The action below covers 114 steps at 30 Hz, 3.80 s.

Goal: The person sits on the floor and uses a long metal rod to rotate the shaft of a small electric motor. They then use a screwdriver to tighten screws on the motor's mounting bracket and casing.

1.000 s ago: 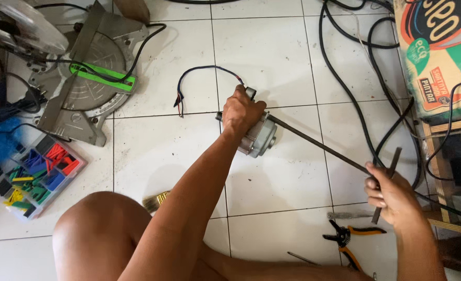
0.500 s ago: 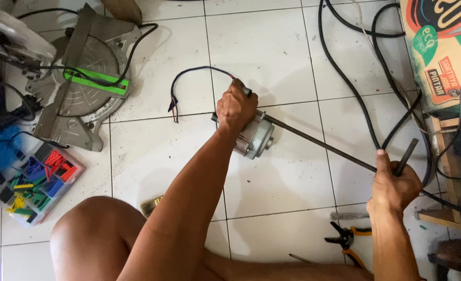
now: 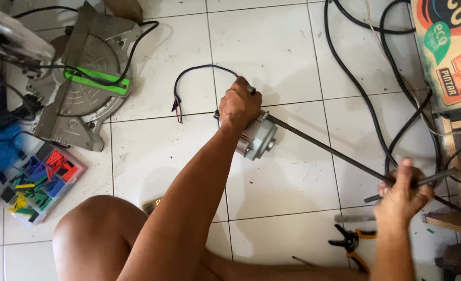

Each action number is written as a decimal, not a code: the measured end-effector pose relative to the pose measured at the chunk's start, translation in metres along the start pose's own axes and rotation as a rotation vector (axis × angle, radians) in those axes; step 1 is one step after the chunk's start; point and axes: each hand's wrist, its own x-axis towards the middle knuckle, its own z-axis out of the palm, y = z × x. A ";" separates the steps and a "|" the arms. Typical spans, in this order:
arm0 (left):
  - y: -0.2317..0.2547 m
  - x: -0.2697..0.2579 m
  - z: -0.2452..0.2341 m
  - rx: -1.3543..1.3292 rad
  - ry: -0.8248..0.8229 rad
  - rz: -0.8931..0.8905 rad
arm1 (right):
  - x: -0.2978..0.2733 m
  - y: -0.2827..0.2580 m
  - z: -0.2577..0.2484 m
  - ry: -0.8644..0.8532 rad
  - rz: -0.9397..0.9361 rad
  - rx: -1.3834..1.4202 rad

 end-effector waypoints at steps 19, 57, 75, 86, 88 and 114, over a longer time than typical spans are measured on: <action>-0.045 -0.064 -0.049 0.033 -0.067 0.206 | 0.029 -0.003 -0.059 -0.675 0.193 -0.467; -0.042 -0.061 -0.023 0.123 0.298 0.236 | -0.080 -0.013 -0.095 -0.107 -0.260 -0.570; -0.030 -0.039 -0.025 -0.060 0.191 0.006 | -0.117 0.018 -0.025 0.001 0.132 -0.056; -0.023 -0.071 -0.037 -0.208 0.326 0.269 | -0.119 0.010 -0.016 0.002 0.200 -0.036; -0.025 -0.071 -0.037 -0.206 0.327 0.314 | -0.118 0.008 -0.015 0.017 0.216 -0.041; -0.104 -0.089 -0.056 -0.232 0.184 0.711 | -0.121 -0.003 -0.014 -0.109 0.476 0.021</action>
